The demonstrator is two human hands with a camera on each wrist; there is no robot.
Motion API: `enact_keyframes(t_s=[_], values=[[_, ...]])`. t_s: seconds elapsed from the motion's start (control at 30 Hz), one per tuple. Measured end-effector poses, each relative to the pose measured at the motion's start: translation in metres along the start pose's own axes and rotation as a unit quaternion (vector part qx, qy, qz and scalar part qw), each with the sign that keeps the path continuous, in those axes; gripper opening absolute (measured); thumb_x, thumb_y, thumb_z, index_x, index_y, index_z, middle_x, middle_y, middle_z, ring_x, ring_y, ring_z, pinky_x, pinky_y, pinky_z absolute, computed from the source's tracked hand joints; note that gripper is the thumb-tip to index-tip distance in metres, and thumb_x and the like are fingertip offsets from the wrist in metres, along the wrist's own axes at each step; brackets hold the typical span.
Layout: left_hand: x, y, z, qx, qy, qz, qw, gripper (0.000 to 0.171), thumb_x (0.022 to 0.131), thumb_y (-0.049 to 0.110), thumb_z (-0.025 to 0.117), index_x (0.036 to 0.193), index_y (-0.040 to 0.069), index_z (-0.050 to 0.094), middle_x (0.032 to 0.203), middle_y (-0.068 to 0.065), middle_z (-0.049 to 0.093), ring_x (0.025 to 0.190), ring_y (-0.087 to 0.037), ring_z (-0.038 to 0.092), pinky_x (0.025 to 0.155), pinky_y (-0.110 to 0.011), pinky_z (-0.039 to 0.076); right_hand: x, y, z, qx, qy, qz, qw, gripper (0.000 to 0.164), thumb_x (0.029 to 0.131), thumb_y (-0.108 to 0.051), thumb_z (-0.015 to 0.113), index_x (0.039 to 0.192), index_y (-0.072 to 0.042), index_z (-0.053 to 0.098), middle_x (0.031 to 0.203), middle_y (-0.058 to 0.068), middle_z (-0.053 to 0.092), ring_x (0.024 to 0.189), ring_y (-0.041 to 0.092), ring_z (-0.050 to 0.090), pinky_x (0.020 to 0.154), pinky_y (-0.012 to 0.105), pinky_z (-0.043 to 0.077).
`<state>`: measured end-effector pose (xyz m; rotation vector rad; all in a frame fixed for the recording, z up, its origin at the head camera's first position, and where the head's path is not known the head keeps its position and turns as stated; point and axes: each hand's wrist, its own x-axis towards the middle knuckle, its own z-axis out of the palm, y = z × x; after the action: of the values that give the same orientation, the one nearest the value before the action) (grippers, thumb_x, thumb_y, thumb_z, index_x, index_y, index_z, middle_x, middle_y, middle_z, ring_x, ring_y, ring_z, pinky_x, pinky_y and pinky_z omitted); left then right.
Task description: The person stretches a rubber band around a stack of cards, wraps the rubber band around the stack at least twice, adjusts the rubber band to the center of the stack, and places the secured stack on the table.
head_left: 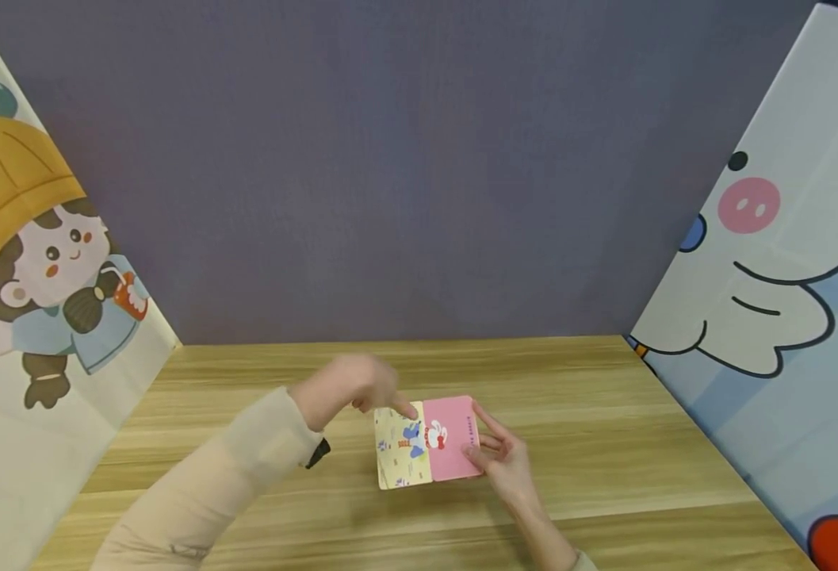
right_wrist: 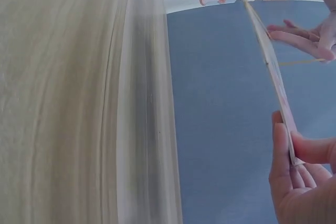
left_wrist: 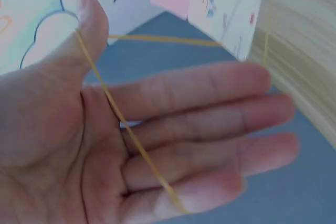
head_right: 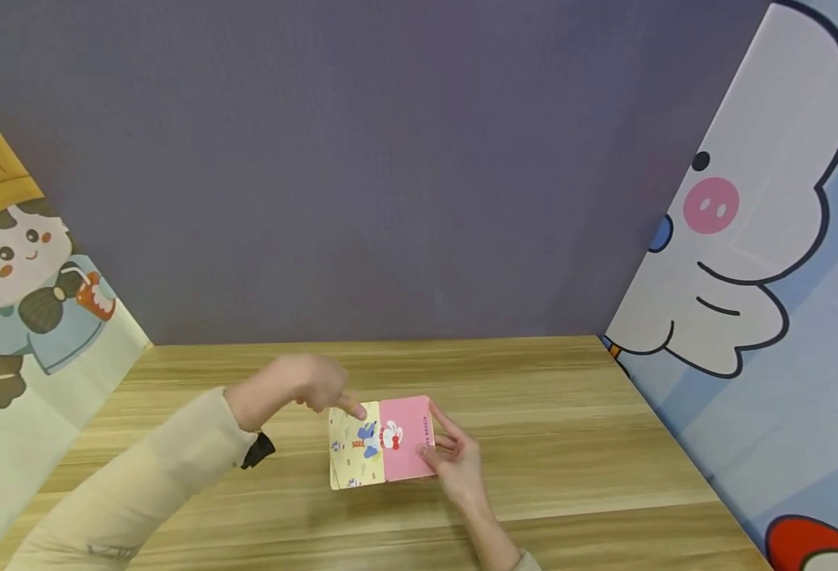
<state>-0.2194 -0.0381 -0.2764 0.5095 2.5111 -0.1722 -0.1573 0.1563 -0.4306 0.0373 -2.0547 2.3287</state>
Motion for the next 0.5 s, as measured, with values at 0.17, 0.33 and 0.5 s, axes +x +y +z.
enact_keyframes(t_s=[0.17, 0.33, 0.5], values=[[-0.002, 0.012, 0.005, 0.076, 0.050, 0.006, 0.9958, 0.059, 0.078, 0.059, 0.048, 0.095, 0.005, 0.065, 0.102, -0.006, 0.061, 0.080, -0.016, 0.056, 0.068, -0.029, 0.049, 0.000, -0.001, -0.001, -0.009, 0.016, -0.017, 1.000, 0.065, 0.072, 0.020, 0.055, 0.130, -0.005, 0.042, 0.099, 0.032, 0.056, 0.074, 0.033, 0.063, 0.061, 0.037, 0.053], [0.000, 0.015, 0.006, 0.045, 0.114, 0.075, 0.9897, 0.043, 0.076, 0.046, 0.060, 0.080, 0.004, 0.064, 0.079, -0.005, 0.061, 0.059, -0.011, 0.048, 0.050, -0.022, 0.044, 0.001, -0.002, -0.003, -0.029, 0.029, -0.027, 0.999, 0.065, 0.071, 0.020, 0.056, 0.129, -0.005, 0.043, 0.096, 0.031, 0.058, 0.072, 0.030, 0.064, 0.061, 0.035, 0.053], [0.006, 0.010, 0.006, 0.033, 0.184, 0.203, 0.9612, 0.029, 0.065, 0.030, 0.076, 0.063, 0.008, 0.058, 0.055, 0.004, 0.044, 0.048, -0.006, 0.039, 0.044, -0.016, 0.038, 0.001, -0.003, -0.007, -0.048, 0.041, -0.030, 0.998, 0.064, 0.071, 0.019, 0.058, 0.129, -0.005, 0.044, 0.096, 0.030, 0.058, 0.071, 0.028, 0.064, 0.060, 0.033, 0.054]])
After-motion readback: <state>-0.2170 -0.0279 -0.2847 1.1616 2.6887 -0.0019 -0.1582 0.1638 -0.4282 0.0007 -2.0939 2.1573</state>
